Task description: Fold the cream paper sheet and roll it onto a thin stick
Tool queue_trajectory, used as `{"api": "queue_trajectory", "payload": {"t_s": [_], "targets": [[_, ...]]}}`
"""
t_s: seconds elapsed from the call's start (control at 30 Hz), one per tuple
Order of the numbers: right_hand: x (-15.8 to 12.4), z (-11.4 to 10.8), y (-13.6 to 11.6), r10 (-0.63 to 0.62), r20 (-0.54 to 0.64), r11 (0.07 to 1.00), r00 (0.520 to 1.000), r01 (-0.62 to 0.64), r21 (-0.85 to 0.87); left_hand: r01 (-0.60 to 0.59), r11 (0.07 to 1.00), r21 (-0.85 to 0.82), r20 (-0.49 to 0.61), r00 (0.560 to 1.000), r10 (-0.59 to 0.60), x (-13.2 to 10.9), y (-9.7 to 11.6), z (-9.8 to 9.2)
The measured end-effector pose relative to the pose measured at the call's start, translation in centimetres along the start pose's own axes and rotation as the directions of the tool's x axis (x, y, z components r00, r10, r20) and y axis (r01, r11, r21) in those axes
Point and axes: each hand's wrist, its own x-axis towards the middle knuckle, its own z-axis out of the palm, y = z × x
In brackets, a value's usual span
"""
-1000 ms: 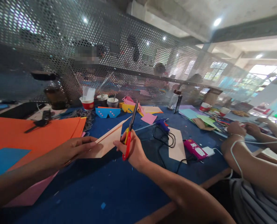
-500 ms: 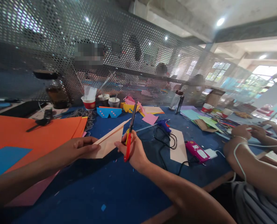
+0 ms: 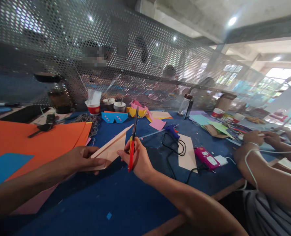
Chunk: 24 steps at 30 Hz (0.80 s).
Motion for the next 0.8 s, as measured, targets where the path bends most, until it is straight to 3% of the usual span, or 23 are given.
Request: {"api": "queue_trajectory", "payload": {"t_s": [0.33, 0.8], "targets": [[-0.1, -0.2, 0.1, 0.01, 0.01, 1.0, 1.0, -0.01, -0.022, -0.004, 0.998, -0.059, 0.044, 0.999, 0.007, -0.5, 0.8, 0.6], [-0.4, 0.0, 0.8, 0.009, -0.009, 0.991, 1.0, -0.01, -0.134, -0.013, 1.0, 0.006, 0.032, 0.999, 0.012, -0.5, -0.2, 0.9]]}}
